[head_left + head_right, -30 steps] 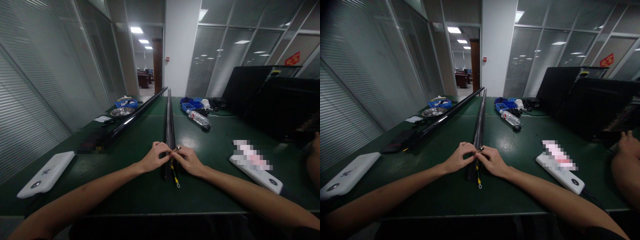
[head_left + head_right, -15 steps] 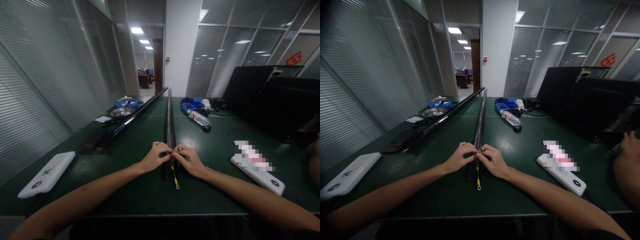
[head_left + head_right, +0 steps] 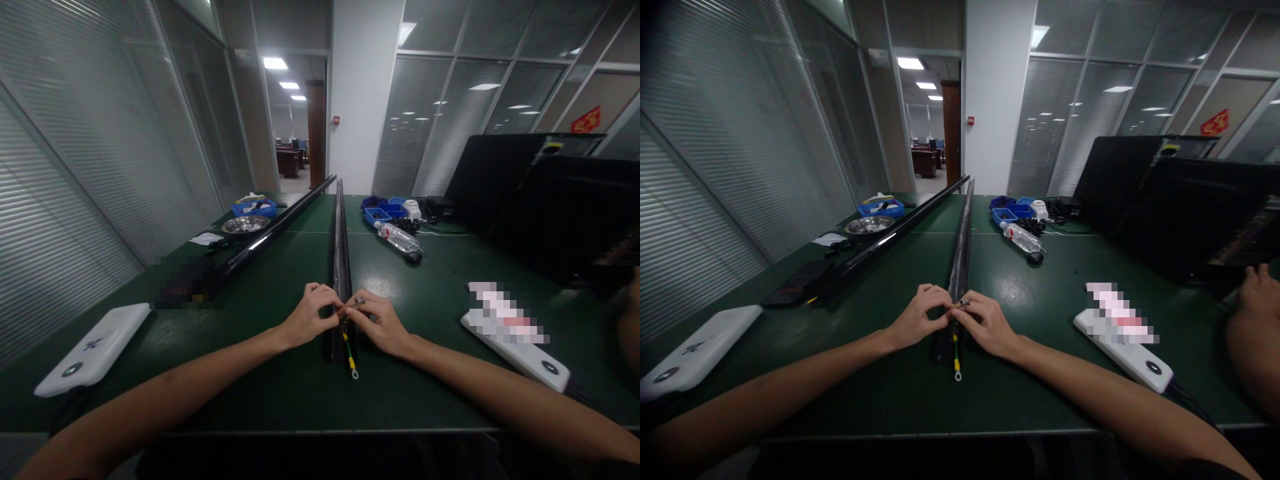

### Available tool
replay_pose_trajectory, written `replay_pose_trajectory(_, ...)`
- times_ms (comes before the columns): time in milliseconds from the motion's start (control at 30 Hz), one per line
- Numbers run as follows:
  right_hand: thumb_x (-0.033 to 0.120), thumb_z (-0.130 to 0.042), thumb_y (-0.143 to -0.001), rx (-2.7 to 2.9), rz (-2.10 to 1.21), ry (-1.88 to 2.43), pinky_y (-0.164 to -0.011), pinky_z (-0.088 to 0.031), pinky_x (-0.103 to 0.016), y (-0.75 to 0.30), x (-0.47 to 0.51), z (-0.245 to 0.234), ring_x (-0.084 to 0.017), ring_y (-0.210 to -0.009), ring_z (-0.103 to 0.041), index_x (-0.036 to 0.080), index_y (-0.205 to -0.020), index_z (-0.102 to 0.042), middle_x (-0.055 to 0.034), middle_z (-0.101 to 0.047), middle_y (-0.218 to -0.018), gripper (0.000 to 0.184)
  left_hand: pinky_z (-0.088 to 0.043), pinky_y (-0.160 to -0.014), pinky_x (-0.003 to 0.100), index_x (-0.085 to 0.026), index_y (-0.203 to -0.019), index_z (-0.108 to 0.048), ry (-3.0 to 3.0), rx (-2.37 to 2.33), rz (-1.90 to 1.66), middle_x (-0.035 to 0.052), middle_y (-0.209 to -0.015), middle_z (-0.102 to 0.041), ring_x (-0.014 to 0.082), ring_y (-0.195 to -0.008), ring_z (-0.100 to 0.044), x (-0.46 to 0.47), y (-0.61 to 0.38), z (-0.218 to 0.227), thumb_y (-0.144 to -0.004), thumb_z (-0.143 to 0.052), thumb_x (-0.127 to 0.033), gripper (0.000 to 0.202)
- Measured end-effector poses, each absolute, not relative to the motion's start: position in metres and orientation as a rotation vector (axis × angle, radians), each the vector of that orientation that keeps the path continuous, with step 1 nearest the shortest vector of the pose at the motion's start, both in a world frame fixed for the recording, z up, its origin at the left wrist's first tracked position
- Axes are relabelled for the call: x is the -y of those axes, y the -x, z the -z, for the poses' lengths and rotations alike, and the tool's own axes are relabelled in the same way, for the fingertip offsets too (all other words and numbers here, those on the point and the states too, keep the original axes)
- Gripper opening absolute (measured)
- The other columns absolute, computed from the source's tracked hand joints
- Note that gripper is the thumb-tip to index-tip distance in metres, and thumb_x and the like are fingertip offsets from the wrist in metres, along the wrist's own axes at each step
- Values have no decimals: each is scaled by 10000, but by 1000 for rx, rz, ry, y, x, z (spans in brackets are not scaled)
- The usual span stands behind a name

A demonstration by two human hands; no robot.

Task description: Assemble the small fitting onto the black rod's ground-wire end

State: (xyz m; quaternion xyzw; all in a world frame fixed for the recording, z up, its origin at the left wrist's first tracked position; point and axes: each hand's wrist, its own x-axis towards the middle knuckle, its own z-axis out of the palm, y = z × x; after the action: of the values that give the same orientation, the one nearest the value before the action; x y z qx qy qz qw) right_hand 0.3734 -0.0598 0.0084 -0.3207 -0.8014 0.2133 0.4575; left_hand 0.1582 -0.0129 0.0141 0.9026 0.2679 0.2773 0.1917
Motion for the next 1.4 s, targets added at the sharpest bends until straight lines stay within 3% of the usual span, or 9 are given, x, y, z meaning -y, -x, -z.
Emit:
replay_pose_trajectory(600, 352, -549, -1037, 1953, -513, 798, -710, -507, -305, -373, 57, -4, -178, -787, -638, 183, -880, -744, -56, -668, -876, 302, -287, -1034, 411, -198, -970, -611, -2529, -670, -681, 35, -1033, -671, 231, -1076, -576, 16, -158, -16, -935, -567, -243, 72)
replay_pose_trajectory(1100, 349, -542, -1037, 1964, -479, 843, -691, -494, -292, -372, 57, -2, -178, -743, -656, 176, -942, -741, -51, -712, -845, 280, -266, -1068, 409, -214, -1017, -661, -2471, -654, -634, 25, -1095, -688, 215, -1121, -582, 13, -157, -16, -980, -585, -261, 96)
replay_pose_trajectory(1400, 394, -561, -1020, 1936, -520, 927, -595, -419, -250, -372, 57, 0, -136, -613, -553, 150, -890, -709, -11, -621, -712, 313, -265, -1072, 411, -222, -1026, -674, -2447, -659, -580, 24, -1139, -691, 223, -1163, -578, 10, -157, -14, -982, -570, -274, 125)
